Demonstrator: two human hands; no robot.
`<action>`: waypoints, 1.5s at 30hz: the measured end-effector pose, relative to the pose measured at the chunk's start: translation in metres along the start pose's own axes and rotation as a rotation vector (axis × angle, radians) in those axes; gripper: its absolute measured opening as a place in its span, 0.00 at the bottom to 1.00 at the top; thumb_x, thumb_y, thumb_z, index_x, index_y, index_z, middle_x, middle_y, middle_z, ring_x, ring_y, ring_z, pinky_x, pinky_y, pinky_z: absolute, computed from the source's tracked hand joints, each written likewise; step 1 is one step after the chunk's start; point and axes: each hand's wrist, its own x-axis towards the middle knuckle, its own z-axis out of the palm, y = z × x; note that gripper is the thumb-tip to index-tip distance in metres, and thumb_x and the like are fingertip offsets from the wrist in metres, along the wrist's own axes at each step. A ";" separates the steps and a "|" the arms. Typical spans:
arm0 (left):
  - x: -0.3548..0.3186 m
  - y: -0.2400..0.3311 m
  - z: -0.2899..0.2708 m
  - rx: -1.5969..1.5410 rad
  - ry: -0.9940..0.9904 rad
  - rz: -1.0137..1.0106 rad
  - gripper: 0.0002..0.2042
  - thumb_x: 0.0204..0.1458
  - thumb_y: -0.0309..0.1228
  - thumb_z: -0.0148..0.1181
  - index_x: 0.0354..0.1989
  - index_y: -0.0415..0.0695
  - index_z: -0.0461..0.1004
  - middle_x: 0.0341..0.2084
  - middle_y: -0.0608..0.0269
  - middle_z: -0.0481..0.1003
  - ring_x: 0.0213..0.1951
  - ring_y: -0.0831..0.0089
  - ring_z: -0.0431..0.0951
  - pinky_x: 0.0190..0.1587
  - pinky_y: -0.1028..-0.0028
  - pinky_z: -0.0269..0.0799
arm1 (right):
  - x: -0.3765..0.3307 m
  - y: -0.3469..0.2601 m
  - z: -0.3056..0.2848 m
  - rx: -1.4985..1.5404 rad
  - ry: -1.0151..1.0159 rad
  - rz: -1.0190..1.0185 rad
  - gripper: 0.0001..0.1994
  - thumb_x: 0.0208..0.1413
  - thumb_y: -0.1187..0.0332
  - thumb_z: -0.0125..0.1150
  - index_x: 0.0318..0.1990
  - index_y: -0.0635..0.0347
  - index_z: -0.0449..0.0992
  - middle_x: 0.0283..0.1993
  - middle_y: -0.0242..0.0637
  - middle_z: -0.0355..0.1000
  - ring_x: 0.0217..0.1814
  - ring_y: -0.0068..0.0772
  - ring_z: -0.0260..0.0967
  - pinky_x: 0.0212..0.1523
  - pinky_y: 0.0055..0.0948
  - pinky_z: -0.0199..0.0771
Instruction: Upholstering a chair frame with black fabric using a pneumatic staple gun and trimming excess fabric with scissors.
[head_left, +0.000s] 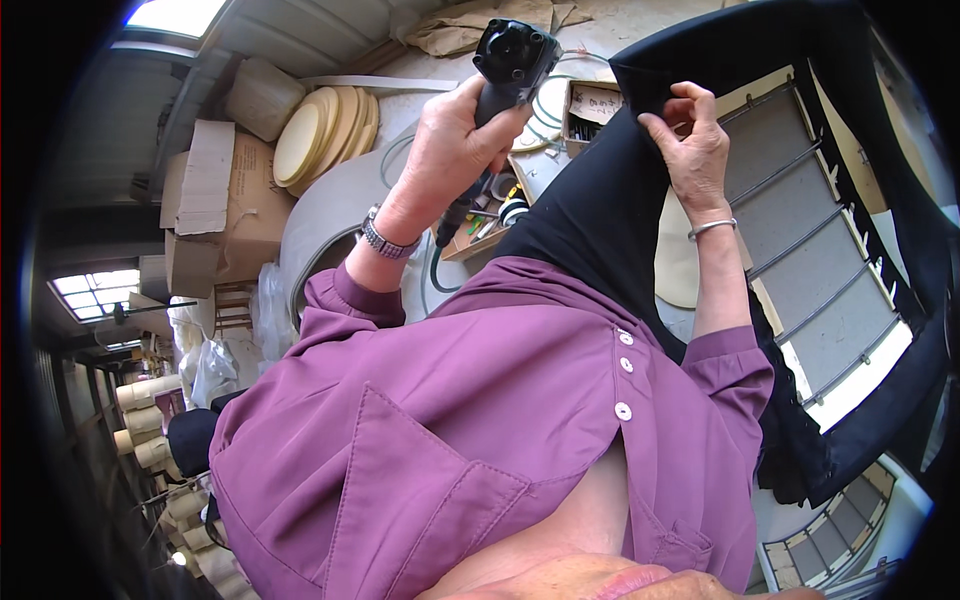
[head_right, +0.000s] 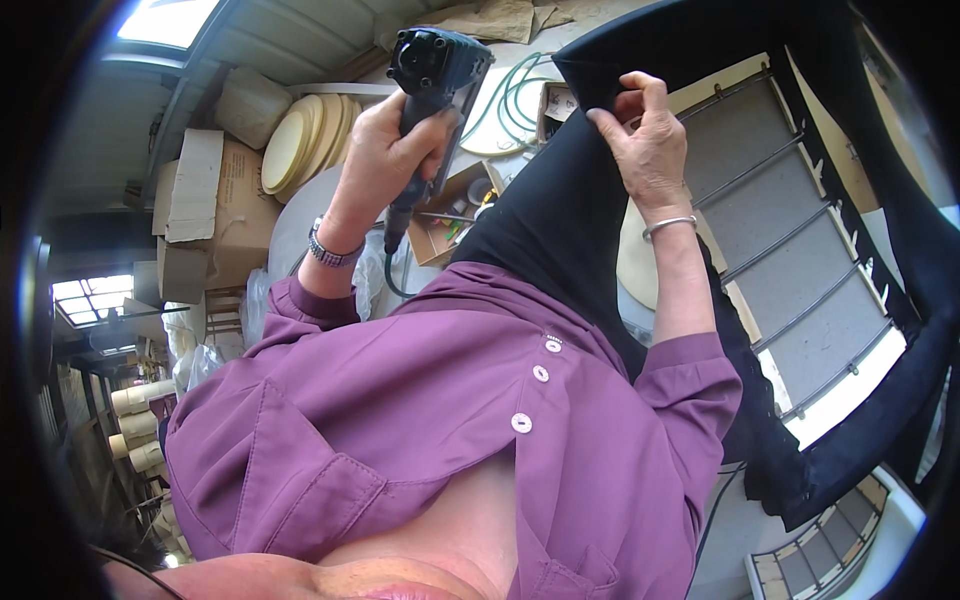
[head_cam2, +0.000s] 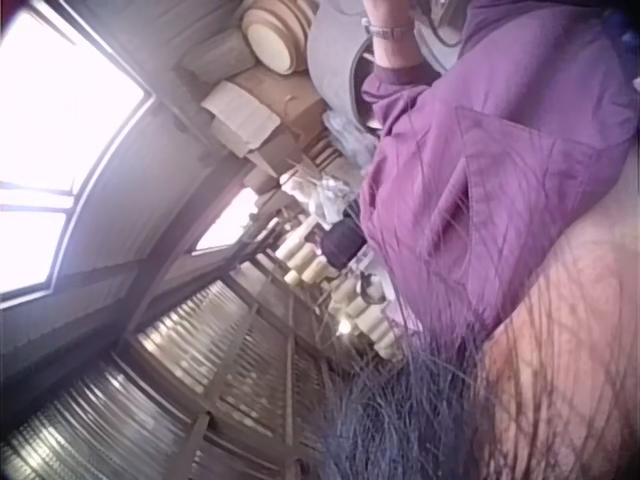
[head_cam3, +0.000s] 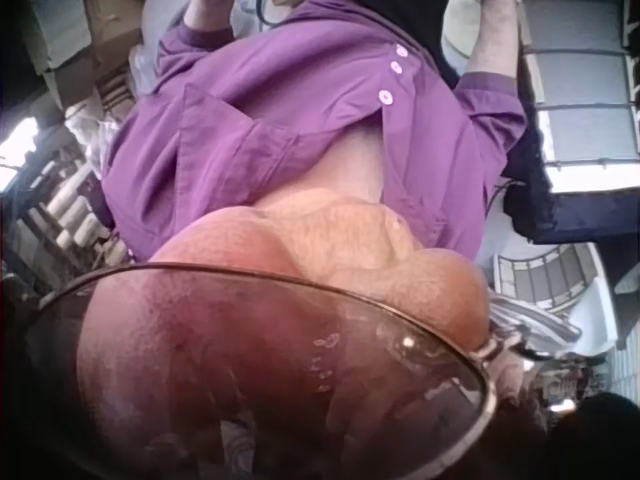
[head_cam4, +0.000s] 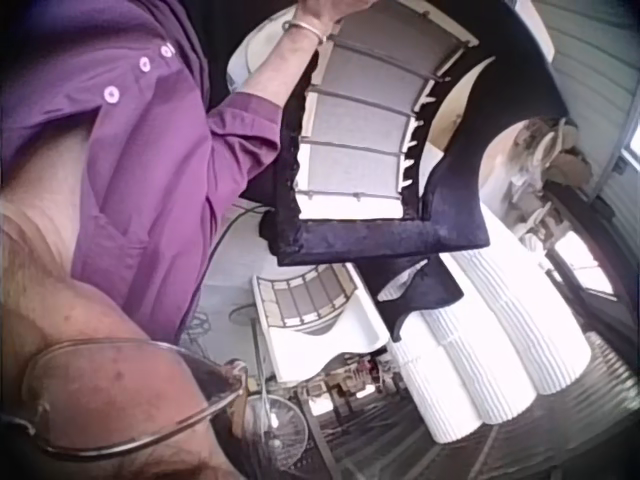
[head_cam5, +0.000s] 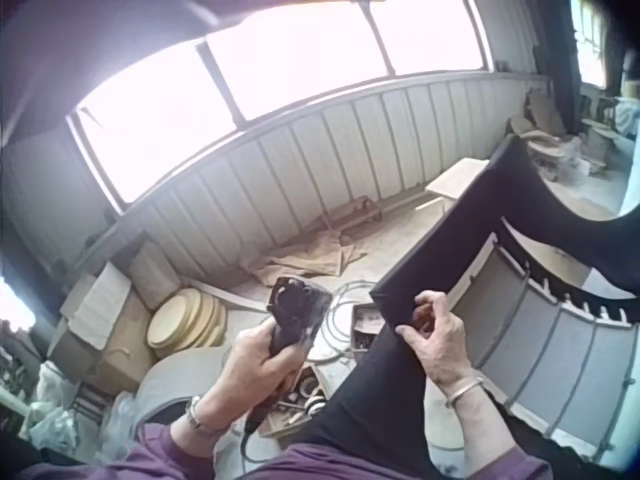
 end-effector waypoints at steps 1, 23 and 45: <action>-0.001 -0.003 0.001 -0.034 -0.001 -0.019 0.07 0.61 0.29 0.60 0.34 0.39 0.73 0.15 0.72 0.71 0.17 0.87 0.68 0.22 0.81 0.63 | 0.003 0.002 0.003 0.063 0.062 0.000 0.22 0.53 0.66 0.76 0.53 0.54 0.72 0.35 0.33 0.78 0.36 0.26 0.76 0.39 0.27 0.79; 0.007 0.009 0.058 0.451 -0.128 0.259 0.18 0.51 0.35 0.67 0.46 0.37 0.73 0.23 0.45 0.76 0.30 0.46 0.80 0.34 0.59 0.76 | 0.055 0.026 -0.024 -0.149 -0.098 -0.240 0.07 0.59 0.68 0.67 0.37 0.62 0.81 0.36 0.41 0.81 0.37 0.37 0.80 0.39 0.30 0.81; 0.033 0.005 0.105 0.617 -0.101 0.527 0.24 0.49 0.35 0.69 0.51 0.36 0.69 0.25 0.48 0.78 0.29 0.52 0.82 0.30 0.60 0.77 | 0.079 0.020 -0.037 -0.265 -0.224 -0.443 0.06 0.63 0.67 0.62 0.38 0.59 0.78 0.36 0.39 0.77 0.39 0.40 0.79 0.44 0.33 0.84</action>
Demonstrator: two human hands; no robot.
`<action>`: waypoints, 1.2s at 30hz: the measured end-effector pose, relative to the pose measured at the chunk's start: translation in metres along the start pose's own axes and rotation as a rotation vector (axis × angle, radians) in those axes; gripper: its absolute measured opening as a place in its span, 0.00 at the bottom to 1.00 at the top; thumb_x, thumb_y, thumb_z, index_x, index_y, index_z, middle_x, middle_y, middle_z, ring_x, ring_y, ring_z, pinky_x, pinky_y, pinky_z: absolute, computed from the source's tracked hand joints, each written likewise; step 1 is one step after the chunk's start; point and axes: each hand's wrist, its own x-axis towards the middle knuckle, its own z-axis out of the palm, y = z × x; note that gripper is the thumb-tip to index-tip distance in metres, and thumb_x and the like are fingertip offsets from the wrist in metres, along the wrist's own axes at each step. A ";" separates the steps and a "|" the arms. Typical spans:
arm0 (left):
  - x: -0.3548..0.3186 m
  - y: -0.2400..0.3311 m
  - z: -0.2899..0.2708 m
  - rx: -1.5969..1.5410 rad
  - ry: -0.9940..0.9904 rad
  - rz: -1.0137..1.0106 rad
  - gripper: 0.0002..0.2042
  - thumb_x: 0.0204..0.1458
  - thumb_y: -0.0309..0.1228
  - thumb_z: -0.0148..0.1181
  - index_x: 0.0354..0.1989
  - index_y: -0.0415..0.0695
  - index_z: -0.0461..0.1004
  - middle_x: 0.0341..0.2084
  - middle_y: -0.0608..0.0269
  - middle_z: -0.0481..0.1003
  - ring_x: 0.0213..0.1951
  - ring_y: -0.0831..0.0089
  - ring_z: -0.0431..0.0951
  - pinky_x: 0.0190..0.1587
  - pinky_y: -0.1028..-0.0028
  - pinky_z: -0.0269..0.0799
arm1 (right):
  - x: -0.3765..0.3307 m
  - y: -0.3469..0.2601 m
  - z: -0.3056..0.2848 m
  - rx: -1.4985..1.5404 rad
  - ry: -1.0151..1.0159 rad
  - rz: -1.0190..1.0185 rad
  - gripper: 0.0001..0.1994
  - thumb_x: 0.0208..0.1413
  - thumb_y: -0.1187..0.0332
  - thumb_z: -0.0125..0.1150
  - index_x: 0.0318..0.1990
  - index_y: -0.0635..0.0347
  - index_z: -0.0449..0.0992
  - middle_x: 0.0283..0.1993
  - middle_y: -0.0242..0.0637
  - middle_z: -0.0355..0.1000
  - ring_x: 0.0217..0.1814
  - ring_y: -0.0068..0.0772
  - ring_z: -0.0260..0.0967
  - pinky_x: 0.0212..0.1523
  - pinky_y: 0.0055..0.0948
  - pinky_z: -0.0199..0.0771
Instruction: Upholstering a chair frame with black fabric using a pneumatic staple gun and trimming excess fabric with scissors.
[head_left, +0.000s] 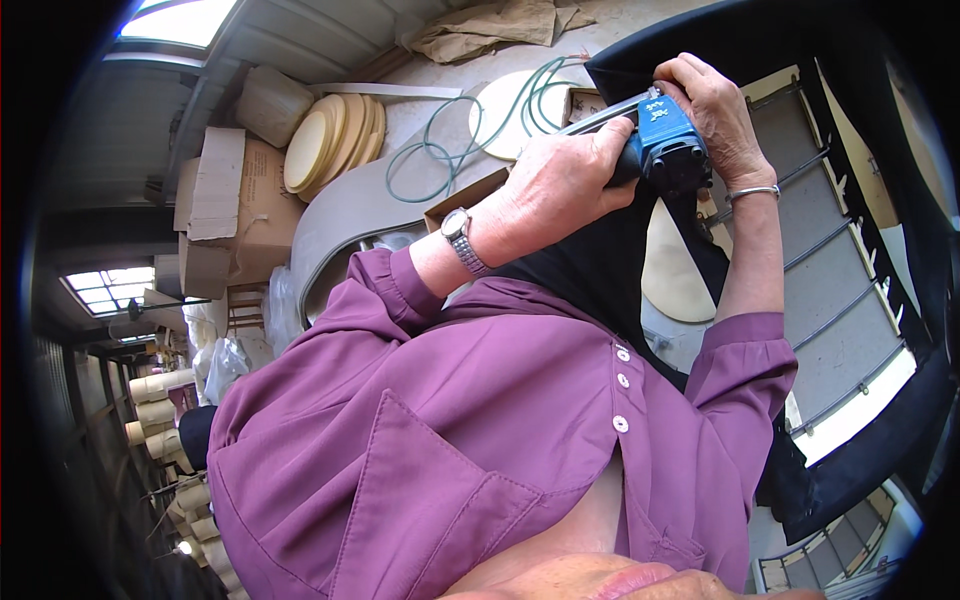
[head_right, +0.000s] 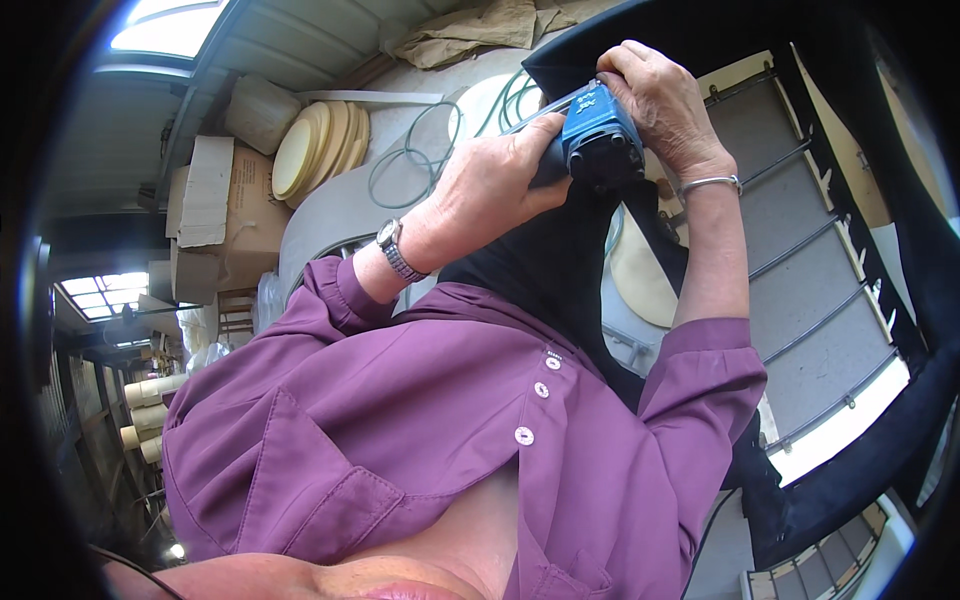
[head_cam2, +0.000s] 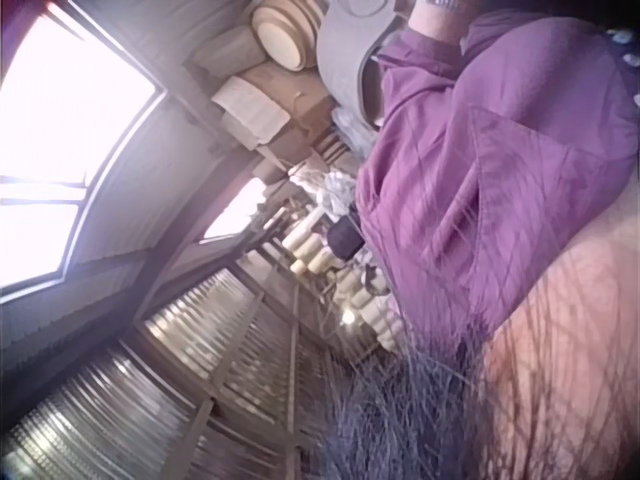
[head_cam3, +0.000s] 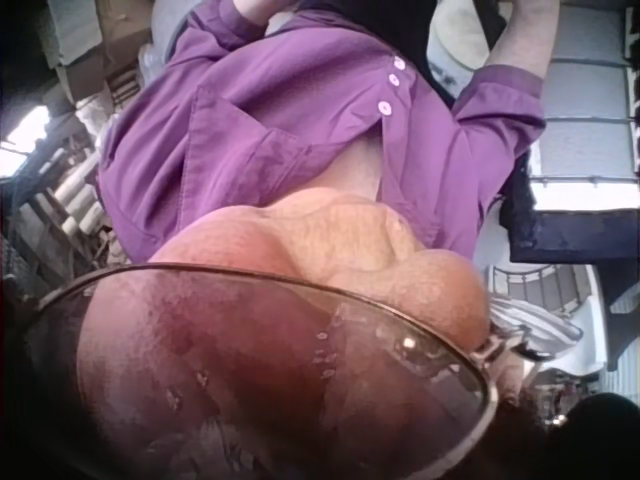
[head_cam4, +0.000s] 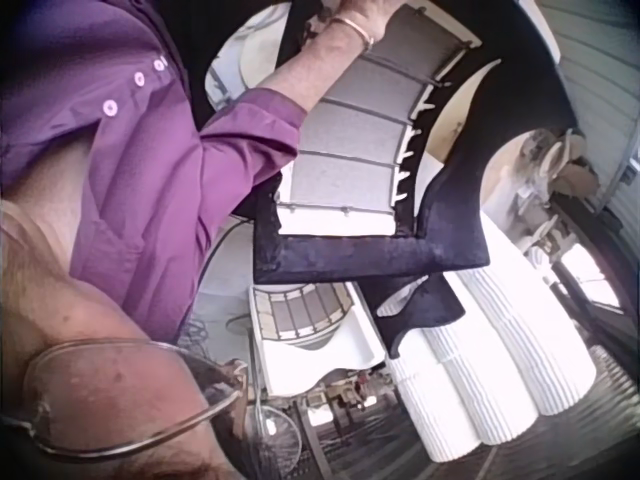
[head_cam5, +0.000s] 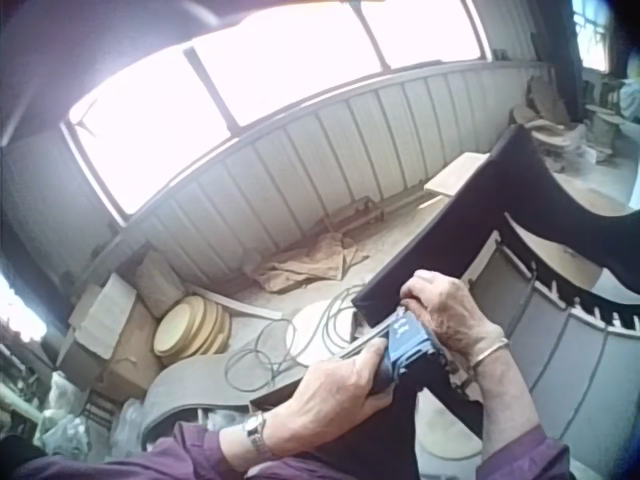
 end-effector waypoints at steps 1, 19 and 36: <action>0.001 0.001 0.001 0.000 -0.001 -0.020 0.23 0.49 0.34 0.69 0.50 0.36 0.69 0.25 0.47 0.78 0.29 0.51 0.82 0.31 0.59 0.77 | 0.000 0.000 -0.001 -0.036 -0.004 -0.022 0.05 0.63 0.67 0.62 0.38 0.59 0.77 0.36 0.39 0.76 0.40 0.40 0.79 0.45 0.34 0.84; -0.045 0.011 -0.027 -0.087 -0.157 -0.098 0.32 0.47 0.31 0.72 0.60 0.37 0.65 0.33 0.42 0.78 0.34 0.47 0.82 0.36 0.58 0.77 | -0.053 -0.011 0.016 0.340 0.261 0.333 0.09 0.60 0.65 0.69 0.39 0.61 0.81 0.36 0.37 0.79 0.37 0.33 0.78 0.39 0.27 0.78; -0.022 0.004 -0.003 -0.075 -0.159 -0.069 0.28 0.49 0.32 0.70 0.57 0.36 0.67 0.30 0.43 0.78 0.32 0.47 0.81 0.35 0.59 0.77 | -0.056 0.000 0.039 0.216 0.381 0.396 0.07 0.60 0.68 0.68 0.37 0.62 0.81 0.35 0.38 0.80 0.36 0.35 0.78 0.38 0.29 0.79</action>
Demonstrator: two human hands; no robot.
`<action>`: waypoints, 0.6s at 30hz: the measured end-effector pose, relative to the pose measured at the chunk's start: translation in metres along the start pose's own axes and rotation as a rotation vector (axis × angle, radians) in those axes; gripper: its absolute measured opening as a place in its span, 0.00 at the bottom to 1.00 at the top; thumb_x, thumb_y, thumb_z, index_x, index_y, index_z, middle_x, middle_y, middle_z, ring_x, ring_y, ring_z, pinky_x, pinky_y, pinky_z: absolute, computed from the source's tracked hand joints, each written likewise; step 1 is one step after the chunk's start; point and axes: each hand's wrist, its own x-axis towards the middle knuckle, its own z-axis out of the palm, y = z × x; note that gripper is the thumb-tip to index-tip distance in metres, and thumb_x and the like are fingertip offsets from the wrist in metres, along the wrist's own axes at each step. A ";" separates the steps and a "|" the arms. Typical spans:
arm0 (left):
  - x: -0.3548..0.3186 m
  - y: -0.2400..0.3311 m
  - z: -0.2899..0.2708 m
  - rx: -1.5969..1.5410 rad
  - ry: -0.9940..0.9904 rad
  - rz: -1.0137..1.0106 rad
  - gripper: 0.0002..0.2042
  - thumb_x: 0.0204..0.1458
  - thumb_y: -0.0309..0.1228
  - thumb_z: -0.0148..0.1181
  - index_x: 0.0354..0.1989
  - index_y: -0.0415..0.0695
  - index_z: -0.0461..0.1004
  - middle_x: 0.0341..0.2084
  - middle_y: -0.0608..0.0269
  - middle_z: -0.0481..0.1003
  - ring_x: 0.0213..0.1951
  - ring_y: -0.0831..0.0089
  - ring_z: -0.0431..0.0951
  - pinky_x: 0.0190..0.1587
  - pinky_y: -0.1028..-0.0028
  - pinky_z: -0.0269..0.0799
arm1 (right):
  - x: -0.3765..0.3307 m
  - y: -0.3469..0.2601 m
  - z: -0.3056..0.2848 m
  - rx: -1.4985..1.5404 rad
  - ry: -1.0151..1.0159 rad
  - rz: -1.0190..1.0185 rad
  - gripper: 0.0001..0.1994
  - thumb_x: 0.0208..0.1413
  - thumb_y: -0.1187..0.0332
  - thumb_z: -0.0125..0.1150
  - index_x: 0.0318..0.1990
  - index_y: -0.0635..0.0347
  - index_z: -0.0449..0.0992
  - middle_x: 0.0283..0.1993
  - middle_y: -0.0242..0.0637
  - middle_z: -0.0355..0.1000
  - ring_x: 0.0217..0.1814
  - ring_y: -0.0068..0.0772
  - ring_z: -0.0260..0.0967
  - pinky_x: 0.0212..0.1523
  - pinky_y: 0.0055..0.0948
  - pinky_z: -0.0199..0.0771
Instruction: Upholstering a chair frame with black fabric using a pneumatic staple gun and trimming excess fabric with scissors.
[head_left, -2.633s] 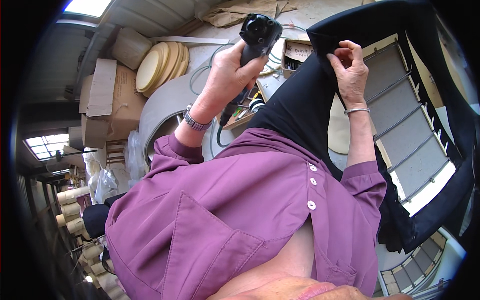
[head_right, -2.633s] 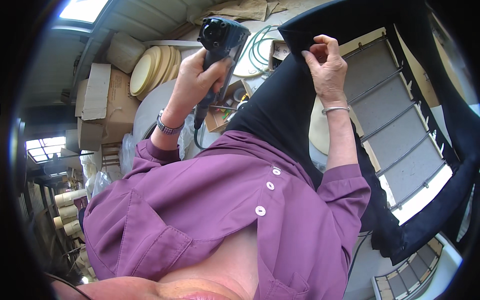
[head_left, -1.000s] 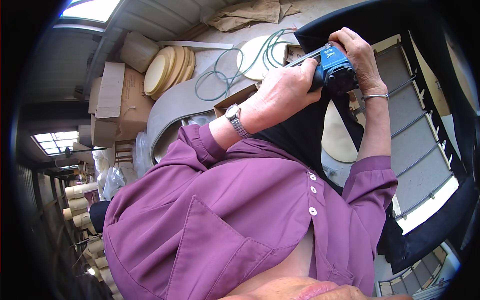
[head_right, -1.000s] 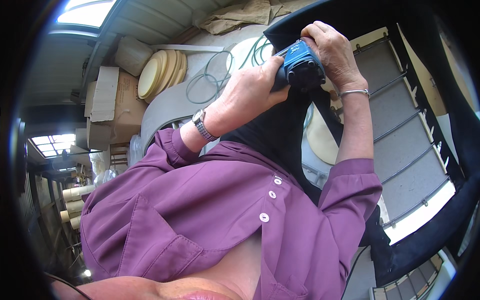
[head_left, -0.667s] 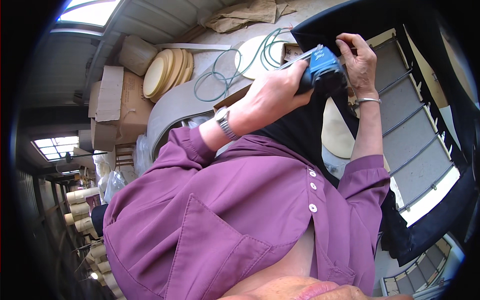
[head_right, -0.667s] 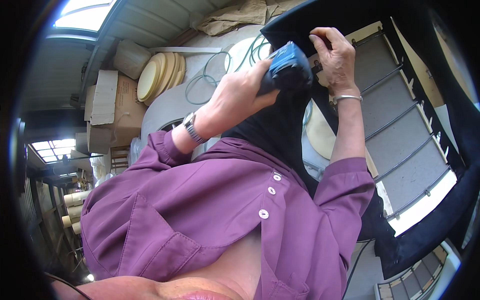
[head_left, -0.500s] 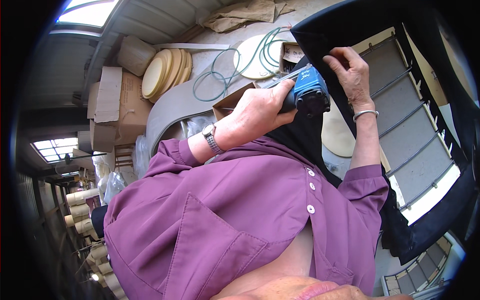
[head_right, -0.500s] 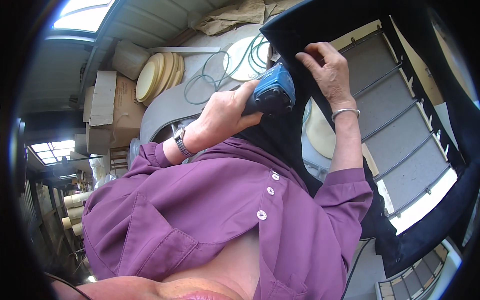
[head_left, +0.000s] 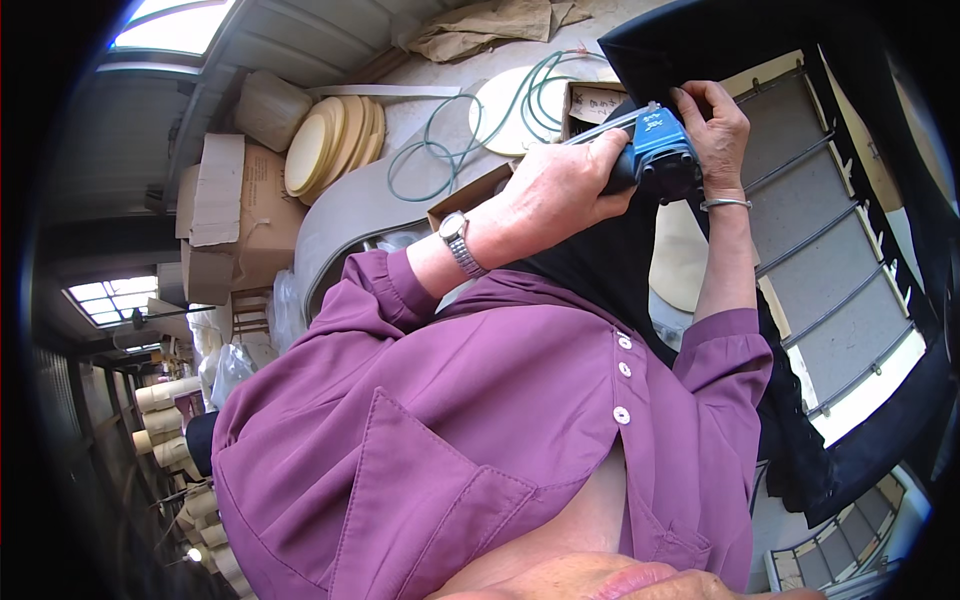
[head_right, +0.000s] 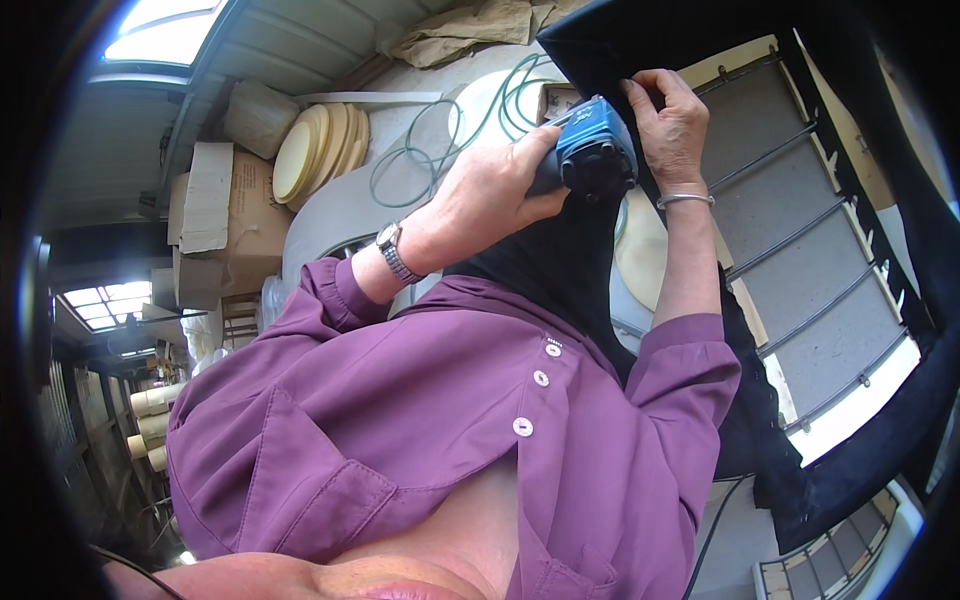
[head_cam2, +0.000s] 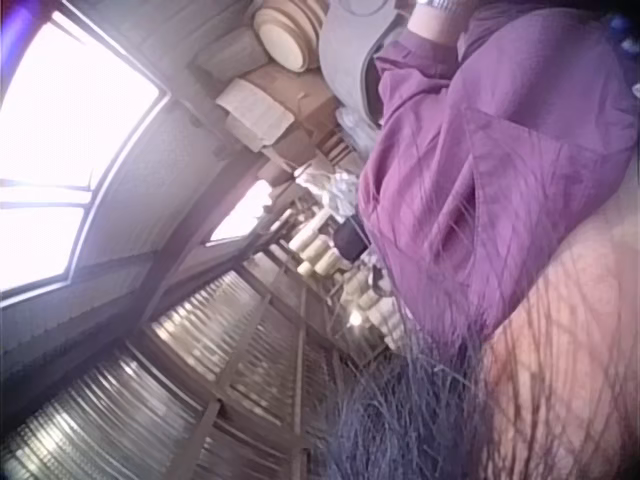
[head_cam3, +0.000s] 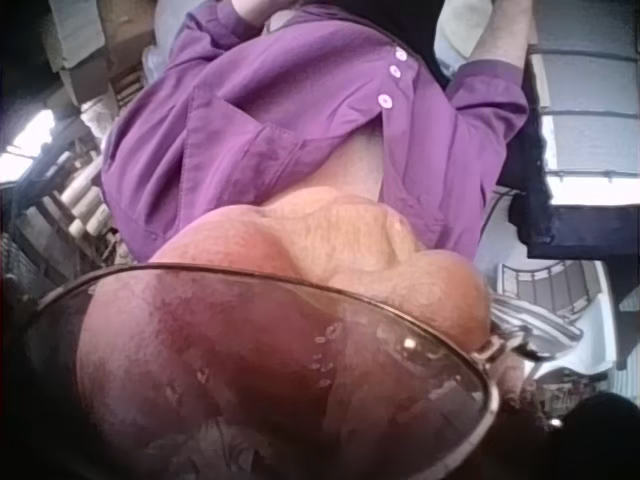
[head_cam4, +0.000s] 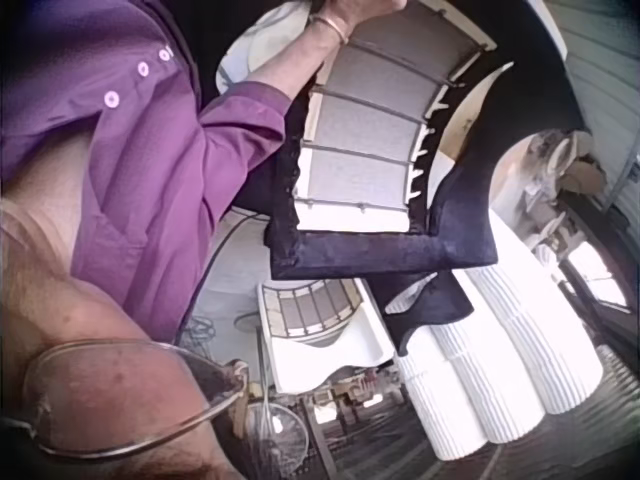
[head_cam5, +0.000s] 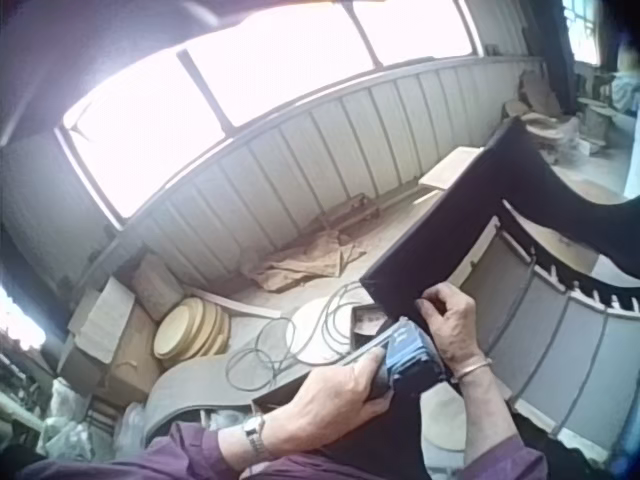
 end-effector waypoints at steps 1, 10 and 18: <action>0.005 0.000 0.001 -0.013 -0.015 -0.012 0.27 0.49 0.32 0.70 0.57 0.36 0.67 0.30 0.43 0.78 0.33 0.47 0.81 0.35 0.58 0.77 | 0.002 0.001 -0.003 -0.016 -0.033 -0.029 0.07 0.61 0.68 0.66 0.37 0.62 0.81 0.36 0.38 0.80 0.37 0.37 0.79 0.39 0.30 0.79; 0.036 0.001 0.019 0.013 -0.003 -0.058 0.23 0.52 0.34 0.68 0.51 0.35 0.69 0.29 0.40 0.78 0.33 0.45 0.81 0.35 0.57 0.77 | 0.011 0.008 -0.013 -0.167 -0.151 -0.196 0.05 0.63 0.69 0.61 0.40 0.61 0.79 0.38 0.40 0.79 0.39 0.43 0.80 0.43 0.35 0.82; 0.024 0.003 0.007 -0.015 0.017 -0.102 0.23 0.53 0.35 0.68 0.54 0.38 0.69 0.27 0.42 0.77 0.32 0.45 0.81 0.34 0.58 0.76 | 0.004 0.011 -0.013 -0.085 -0.046 -0.149 0.06 0.62 0.69 0.64 0.38 0.61 0.80 0.36 0.40 0.78 0.36 0.41 0.79 0.39 0.31 0.80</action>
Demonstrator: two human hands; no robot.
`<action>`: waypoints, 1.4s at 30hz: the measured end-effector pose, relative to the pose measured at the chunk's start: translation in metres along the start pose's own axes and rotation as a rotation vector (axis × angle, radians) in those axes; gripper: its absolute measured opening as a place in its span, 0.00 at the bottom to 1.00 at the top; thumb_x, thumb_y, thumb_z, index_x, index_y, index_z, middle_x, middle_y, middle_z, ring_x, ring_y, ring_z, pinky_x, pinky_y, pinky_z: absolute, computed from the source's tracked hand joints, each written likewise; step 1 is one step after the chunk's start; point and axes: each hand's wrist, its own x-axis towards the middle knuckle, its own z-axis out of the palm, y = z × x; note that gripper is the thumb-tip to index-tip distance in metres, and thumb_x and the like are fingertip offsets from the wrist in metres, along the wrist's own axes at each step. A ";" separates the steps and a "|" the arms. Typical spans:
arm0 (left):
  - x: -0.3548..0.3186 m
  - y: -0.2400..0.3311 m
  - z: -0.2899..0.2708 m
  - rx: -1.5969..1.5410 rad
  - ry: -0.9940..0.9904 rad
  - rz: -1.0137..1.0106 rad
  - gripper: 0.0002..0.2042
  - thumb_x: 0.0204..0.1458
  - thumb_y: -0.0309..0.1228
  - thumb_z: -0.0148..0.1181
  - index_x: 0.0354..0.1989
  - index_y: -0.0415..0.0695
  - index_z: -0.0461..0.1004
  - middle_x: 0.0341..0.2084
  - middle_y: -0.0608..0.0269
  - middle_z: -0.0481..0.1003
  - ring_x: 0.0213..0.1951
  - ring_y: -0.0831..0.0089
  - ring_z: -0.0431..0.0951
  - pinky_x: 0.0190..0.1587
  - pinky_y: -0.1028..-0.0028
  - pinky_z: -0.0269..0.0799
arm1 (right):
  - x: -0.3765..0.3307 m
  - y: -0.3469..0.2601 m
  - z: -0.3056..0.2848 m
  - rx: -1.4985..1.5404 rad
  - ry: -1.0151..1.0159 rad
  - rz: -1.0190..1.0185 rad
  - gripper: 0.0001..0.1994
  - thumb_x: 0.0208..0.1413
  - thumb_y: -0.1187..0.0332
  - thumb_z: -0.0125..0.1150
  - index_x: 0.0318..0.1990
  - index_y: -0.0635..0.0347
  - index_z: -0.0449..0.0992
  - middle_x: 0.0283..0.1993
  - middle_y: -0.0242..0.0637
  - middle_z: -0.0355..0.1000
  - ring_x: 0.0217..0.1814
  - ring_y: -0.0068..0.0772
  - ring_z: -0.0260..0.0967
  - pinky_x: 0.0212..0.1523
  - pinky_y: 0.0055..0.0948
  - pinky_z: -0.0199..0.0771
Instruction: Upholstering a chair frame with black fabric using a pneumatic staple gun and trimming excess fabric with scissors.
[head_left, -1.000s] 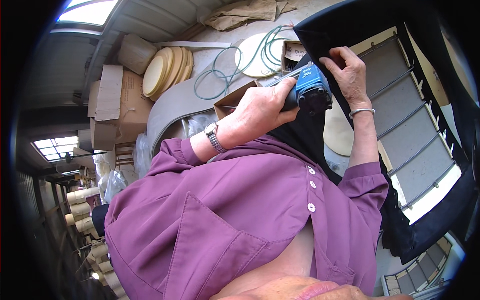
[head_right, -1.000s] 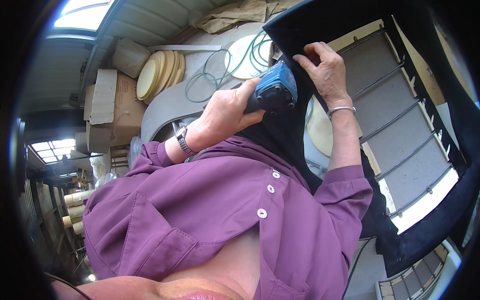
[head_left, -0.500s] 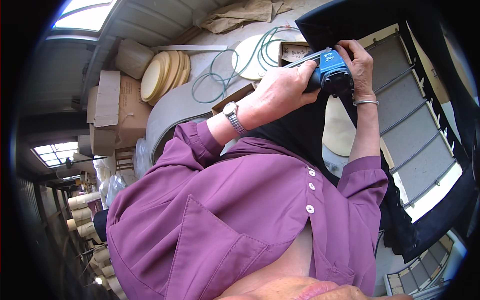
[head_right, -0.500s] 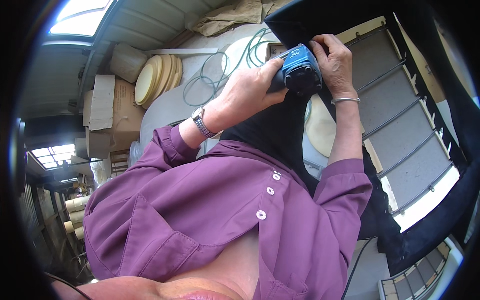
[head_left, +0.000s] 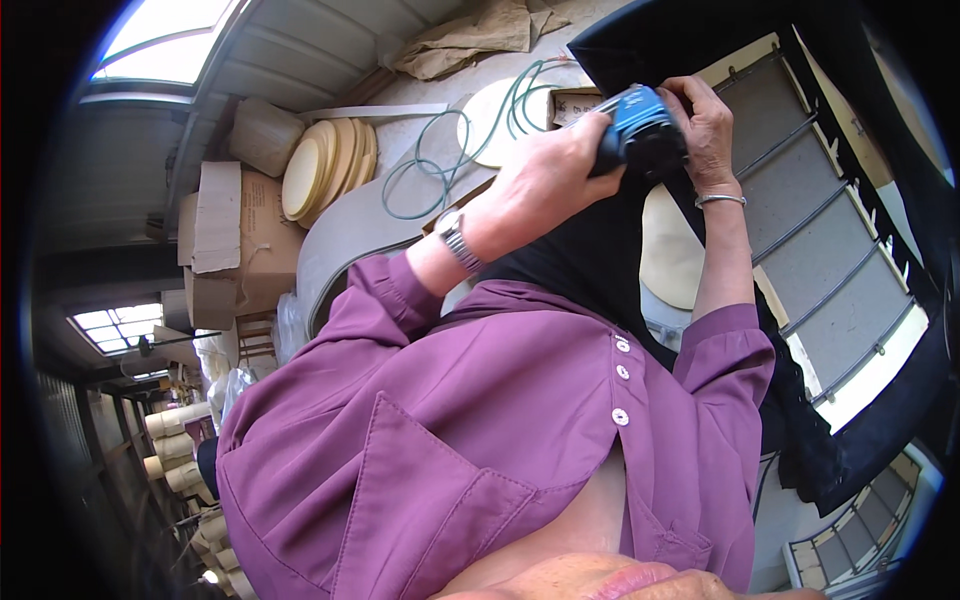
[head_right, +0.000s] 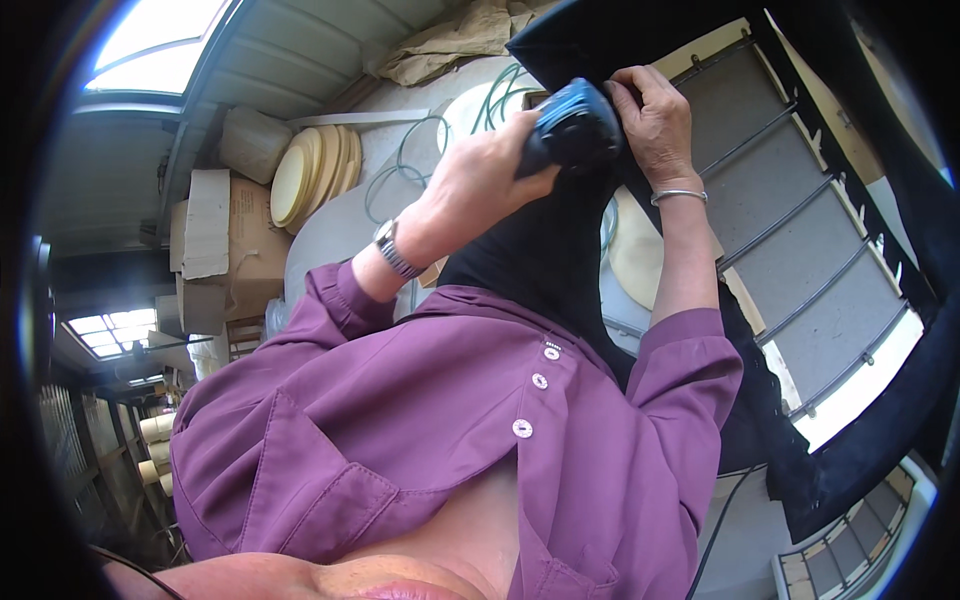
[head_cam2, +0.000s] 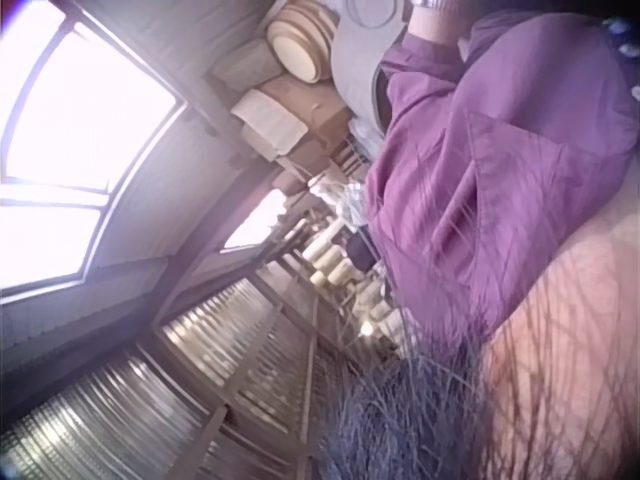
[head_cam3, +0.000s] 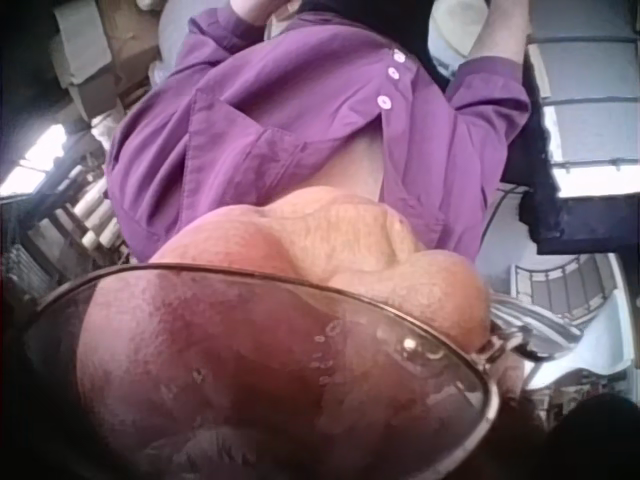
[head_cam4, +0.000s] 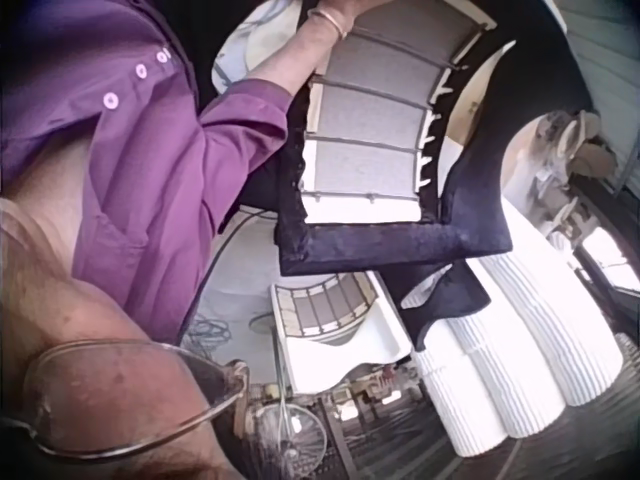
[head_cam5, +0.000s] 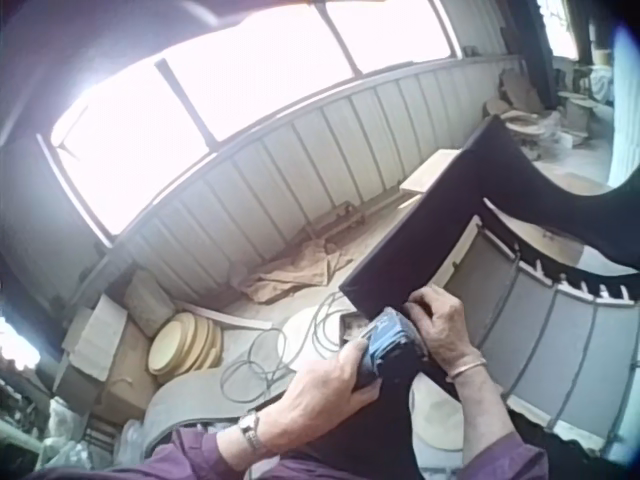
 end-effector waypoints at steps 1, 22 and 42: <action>-0.011 -0.002 -0.006 -0.002 -0.006 0.004 0.23 0.53 0.35 0.68 0.54 0.38 0.69 0.27 0.42 0.77 0.32 0.45 0.81 0.34 0.58 0.76 | -0.005 -0.002 -0.001 0.145 0.009 0.152 0.08 0.62 0.66 0.65 0.38 0.63 0.81 0.36 0.40 0.79 0.36 0.37 0.78 0.39 0.29 0.78; 0.015 0.000 0.021 0.006 -0.074 0.102 0.22 0.54 0.38 0.66 0.51 0.37 0.71 0.23 0.42 0.77 0.28 0.46 0.80 0.33 0.57 0.75 | -0.025 0.008 -0.007 0.212 -0.041 0.268 0.08 0.62 0.69 0.65 0.40 0.65 0.81 0.36 0.40 0.80 0.37 0.32 0.77 0.41 0.28 0.78; -0.016 -0.011 -0.031 -0.374 -0.090 -0.164 0.12 0.56 0.33 0.66 0.33 0.36 0.72 0.16 0.66 0.73 0.16 0.79 0.73 0.20 0.76 0.68 | -0.059 0.002 -0.033 0.098 -0.124 0.297 0.08 0.55 0.70 0.70 0.40 0.62 0.82 0.33 0.31 0.72 0.33 0.26 0.72 0.38 0.25 0.73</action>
